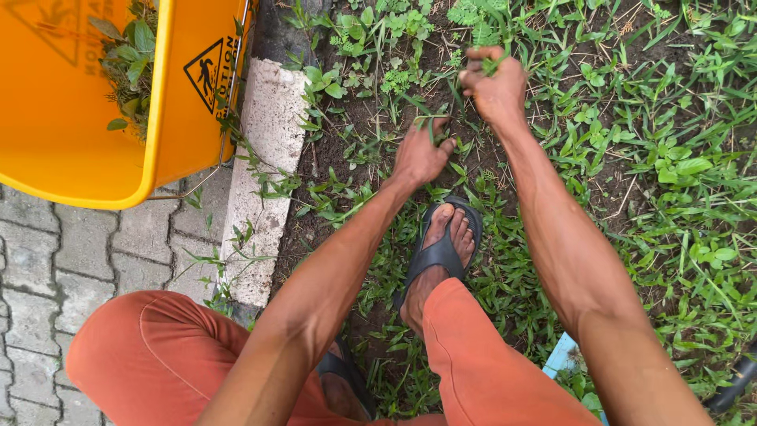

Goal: The person pulls small weeds from a patch of grass by hand, placing the pulled vegetation into a light blue dustpan and then emptying the dustpan into a yellow bucket.

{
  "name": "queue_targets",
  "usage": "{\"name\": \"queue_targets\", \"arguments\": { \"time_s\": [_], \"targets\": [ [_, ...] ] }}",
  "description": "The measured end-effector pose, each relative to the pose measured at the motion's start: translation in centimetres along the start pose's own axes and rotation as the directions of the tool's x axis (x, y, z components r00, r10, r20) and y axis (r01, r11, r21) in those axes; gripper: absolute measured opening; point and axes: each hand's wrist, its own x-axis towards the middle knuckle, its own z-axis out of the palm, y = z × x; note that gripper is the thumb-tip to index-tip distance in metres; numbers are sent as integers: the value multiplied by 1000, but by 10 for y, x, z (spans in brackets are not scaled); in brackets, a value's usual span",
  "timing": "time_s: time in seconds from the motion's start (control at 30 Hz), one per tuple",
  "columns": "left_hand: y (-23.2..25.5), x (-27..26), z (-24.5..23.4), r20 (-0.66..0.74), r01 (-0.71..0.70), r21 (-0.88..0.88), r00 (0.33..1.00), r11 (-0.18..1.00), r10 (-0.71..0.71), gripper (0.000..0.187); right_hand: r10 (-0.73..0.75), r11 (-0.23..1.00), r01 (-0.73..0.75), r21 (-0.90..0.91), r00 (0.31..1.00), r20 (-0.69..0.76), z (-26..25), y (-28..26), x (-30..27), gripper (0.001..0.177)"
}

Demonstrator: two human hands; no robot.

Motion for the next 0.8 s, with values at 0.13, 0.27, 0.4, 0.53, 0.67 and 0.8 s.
{"name": "queue_targets", "arguments": {
  "time_s": [0.13,0.27,0.4,0.53,0.67,0.8],
  "targets": [
    [5,0,14,38,-14,-85,999,996,17,61,81,919,-61,-391,996,35,12,3,13,45],
    [13,-5,19,17,-16,-166,1000,986,19,61,-224,858,180,-481,974,-36,15,25,40,19],
    [11,-7,14,45,-4,-112,999,994,9,62,-521,761,373,-531,839,-158,-5,29,57,6],
    [15,-1,7,101,87,-142,992,986,-73,69,-128,961,137,242,990,-54,-33,-3,59,3],
    [24,0,11,38,70,-282,997,957,-62,89,-76,861,31,508,995,68,-39,-30,38,15],
    [35,1,24,66,-11,-311,997,950,33,84,-4,824,-63,562,993,116,-29,-37,22,17]
  ]
}}
